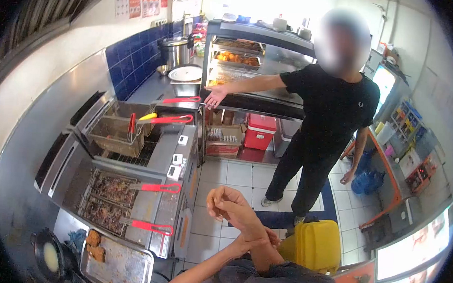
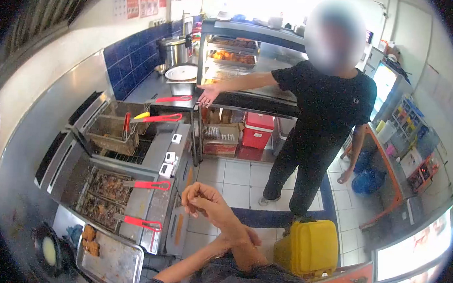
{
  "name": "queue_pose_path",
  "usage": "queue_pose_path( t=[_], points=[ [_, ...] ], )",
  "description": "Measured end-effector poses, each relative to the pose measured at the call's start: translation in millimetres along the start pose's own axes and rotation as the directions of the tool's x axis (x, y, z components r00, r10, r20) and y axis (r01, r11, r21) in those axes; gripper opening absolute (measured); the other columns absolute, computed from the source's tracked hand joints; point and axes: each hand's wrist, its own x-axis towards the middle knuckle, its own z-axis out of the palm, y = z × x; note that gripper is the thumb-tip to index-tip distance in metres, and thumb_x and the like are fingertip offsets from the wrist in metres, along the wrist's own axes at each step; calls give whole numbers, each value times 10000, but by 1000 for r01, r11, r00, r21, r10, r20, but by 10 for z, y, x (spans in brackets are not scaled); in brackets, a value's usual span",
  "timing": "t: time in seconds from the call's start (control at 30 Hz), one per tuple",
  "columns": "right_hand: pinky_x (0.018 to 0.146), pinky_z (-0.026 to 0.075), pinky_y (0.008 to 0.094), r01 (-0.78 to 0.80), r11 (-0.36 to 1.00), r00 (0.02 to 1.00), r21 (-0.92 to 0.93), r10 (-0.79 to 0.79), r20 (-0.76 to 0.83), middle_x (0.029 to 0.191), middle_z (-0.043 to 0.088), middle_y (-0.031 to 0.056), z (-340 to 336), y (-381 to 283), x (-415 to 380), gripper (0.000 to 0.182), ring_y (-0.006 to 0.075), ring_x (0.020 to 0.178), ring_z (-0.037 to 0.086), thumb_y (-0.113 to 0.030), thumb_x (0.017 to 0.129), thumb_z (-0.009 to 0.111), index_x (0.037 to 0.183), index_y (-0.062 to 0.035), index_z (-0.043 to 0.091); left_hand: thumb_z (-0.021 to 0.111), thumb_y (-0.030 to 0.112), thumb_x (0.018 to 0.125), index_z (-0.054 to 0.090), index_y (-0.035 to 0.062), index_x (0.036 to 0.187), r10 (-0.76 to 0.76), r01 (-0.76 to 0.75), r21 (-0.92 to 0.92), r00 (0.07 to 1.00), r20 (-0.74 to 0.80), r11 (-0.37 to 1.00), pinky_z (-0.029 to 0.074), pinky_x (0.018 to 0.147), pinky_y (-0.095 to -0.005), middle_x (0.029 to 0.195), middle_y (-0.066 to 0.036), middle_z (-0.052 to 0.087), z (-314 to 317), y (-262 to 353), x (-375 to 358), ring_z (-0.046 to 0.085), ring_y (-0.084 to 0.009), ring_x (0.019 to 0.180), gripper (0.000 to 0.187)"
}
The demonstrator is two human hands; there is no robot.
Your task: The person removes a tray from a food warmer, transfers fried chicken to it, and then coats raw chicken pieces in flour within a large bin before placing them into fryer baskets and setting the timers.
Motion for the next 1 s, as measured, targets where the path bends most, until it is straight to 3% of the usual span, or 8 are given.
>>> queue_pose_path(
  t=[0.13, 0.23, 0.33, 0.43, 0.53, 0.67, 0.77, 1.0],
  points=[
    [601, 433, 226, 15, 962, 998, 273, 1, -61, 940, 594, 81, -49, 141, 37, 195, 120, 745, 561, -210, 928, 611, 1019, -57, 531, 723, 421, 849, 561, -23, 1197, -30, 14, -180, 996, -89, 984, 478, 969, -404, 1158, -182, 628, 2, -4, -42, 605, -288, 1103, 587],
    [593, 411, 231, -13, 955, 997, 297, 33, -64, 886, 579, 59, -38, 159, 22, 263, 119, 687, 532, -275, 910, 628, 1032, -60, 537, 711, 404, 866, 571, -5, 1119, -98, 78, -159, 988, -120, 984, 472, 966, -413, 1061, -144, 628, -25, 23, -90, 604, -278, 1070, 500],
    [590, 400, 237, -2, 965, 999, 264, 13, -38, 819, 563, 38, -95, 171, -30, 276, 112, 647, 504, -290, 913, 620, 1036, -54, 544, 667, 285, 925, 528, 16, 1094, 68, -80, -179, 995, -72, 981, 476, 910, -400, 954, -106, 605, -11, -88, -53, 596, -238, 962, 346],
    [576, 399, 245, -70, 962, 996, 265, 51, 77, 805, 547, 58, -101, 178, -83, 209, 139, 677, 519, -210, 914, 615, 995, -30, 545, 658, 273, 937, 507, 46, 1007, 71, -78, -286, 997, -37, 955, 454, 874, -376, 870, -68, 554, 2, -174, -22, 554, -203, 887, 281],
    [584, 409, 226, -264, 964, 941, 21, 252, 226, 794, 577, 57, -40, 148, -141, 180, 114, 680, 542, -179, 921, 625, 983, -26, 555, 713, 321, 882, 488, 82, 867, -9, -9, -329, 998, -54, 944, 426, 892, -373, 799, -48, 508, 57, -143, -20, 515, -197, 822, 329],
    [595, 429, 199, -353, 932, 857, -87, 359, 371, 839, 649, 36, 23, 157, -215, 216, 61, 720, 578, -176, 929, 658, 1054, -16, 583, 699, 298, 883, 492, 75, 848, -17, -10, -301, 996, -88, 954, 418, 841, -376, 755, -48, 490, 177, -68, -46, 504, -202, 786, 306],
    [618, 436, 194, -367, 911, 834, -187, 411, 369, 866, 659, 32, 57, 146, -242, 243, 51, 733, 575, -191, 941, 652, 1096, -17, 582, 689, 262, 877, 485, 69, 858, 1, -22, -350, 998, -58, 937, 407, 815, -373, 745, -50, 474, 207, -120, -43, 496, -200, 776, 281],
    [653, 450, 193, -396, 897, 821, -196, 442, 362, 910, 663, 22, -9, 298, -310, 258, 50, 795, 593, -202, 962, 634, 1136, -21, 575, 692, 226, 835, 472, 52, 891, 22, 9, -480, 998, 60, 877, 395, 824, -358, 759, -57, 470, 137, -296, -52, 481, -192, 757, 286]
  ],
)
